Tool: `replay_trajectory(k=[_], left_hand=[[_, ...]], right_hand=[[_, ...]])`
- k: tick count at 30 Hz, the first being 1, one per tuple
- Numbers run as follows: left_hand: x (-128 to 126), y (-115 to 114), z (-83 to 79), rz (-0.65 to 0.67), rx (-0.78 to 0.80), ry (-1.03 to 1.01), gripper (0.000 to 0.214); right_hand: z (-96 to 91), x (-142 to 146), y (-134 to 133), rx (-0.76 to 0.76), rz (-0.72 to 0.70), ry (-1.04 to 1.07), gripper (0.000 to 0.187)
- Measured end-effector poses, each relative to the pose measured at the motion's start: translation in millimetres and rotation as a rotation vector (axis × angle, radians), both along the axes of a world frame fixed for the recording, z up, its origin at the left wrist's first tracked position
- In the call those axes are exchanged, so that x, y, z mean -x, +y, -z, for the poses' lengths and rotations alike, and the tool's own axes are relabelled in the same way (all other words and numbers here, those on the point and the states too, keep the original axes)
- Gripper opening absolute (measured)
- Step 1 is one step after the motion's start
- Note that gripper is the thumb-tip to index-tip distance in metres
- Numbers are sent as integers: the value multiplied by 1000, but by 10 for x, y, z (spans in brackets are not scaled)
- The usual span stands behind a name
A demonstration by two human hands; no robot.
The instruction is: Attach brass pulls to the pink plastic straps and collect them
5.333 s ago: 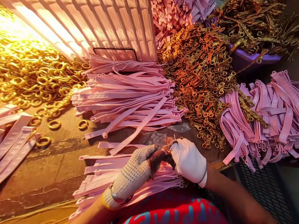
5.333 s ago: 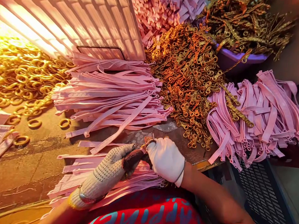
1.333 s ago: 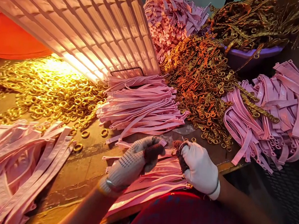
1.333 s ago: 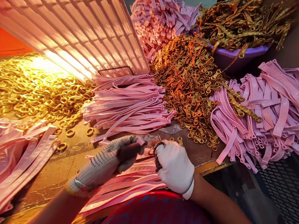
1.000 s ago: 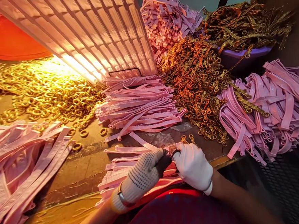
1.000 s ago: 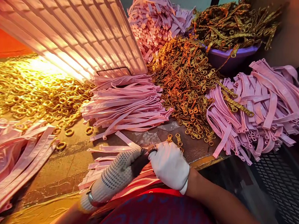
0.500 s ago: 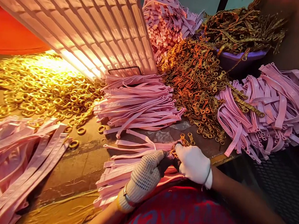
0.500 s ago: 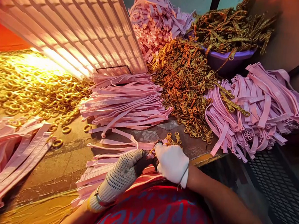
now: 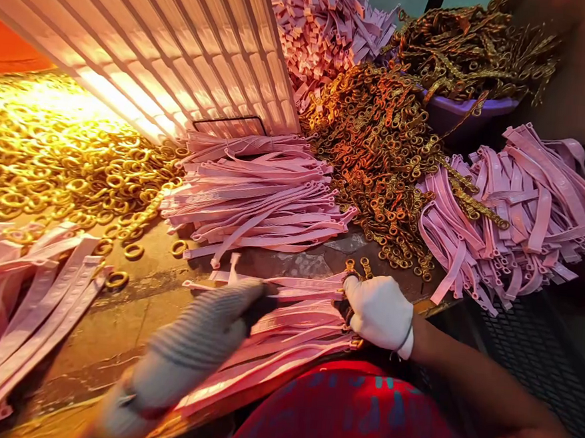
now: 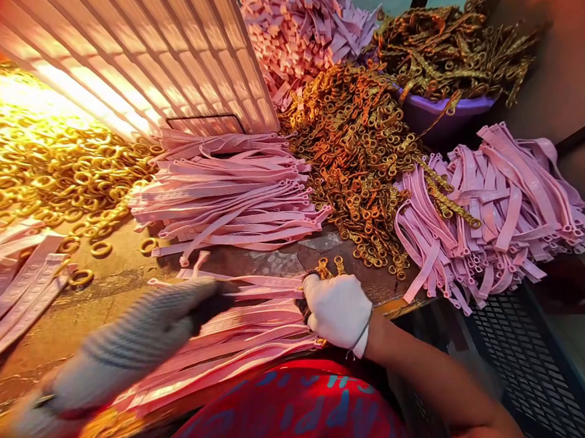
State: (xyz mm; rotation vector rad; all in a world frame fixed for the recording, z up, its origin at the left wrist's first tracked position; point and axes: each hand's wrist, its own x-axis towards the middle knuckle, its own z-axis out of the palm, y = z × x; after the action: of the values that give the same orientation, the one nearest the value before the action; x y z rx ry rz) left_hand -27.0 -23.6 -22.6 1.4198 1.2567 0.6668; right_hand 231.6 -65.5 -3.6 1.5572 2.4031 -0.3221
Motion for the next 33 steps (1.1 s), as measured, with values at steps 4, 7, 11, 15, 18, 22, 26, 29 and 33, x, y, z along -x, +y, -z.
replay_trajectory(k=[4, 7, 11, 15, 18, 22, 26, 29, 33], left_hand=[[387, 3, -42, 38, -124, 423, 17], [290, -91, -23, -77, 51, 287, 24], [-155, -117, 25, -201, 560, -345, 59], [-427, -55, 57, -168, 887, -702, 67], [-473, -76, 77, -139, 814, -677, 55], [-485, -149, 115, -92, 670, -467, 48], [-513, -204, 162, -30, 483, -327, 40], [-591, -263, 172, -33, 329, -231, 40], [-758, -363, 157, -123, 58, -151, 29]], right_hand=[[-46, -320, 116, -6, 39, 35, 15], [42, -500, 370, -165, 190, 16, 24], [372, -508, 790, -367, 405, -142, 13], [620, -481, 959, -422, 353, -141, 18], [618, -553, 896, -429, 370, -27, 17], [477, -540, 654, -346, 364, 492, 22], [291, -306, 327, -109, 230, 913, 22], [186, -104, 119, -57, 171, 817, 23], [170, 86, -31, -28, 164, 610, 23]])
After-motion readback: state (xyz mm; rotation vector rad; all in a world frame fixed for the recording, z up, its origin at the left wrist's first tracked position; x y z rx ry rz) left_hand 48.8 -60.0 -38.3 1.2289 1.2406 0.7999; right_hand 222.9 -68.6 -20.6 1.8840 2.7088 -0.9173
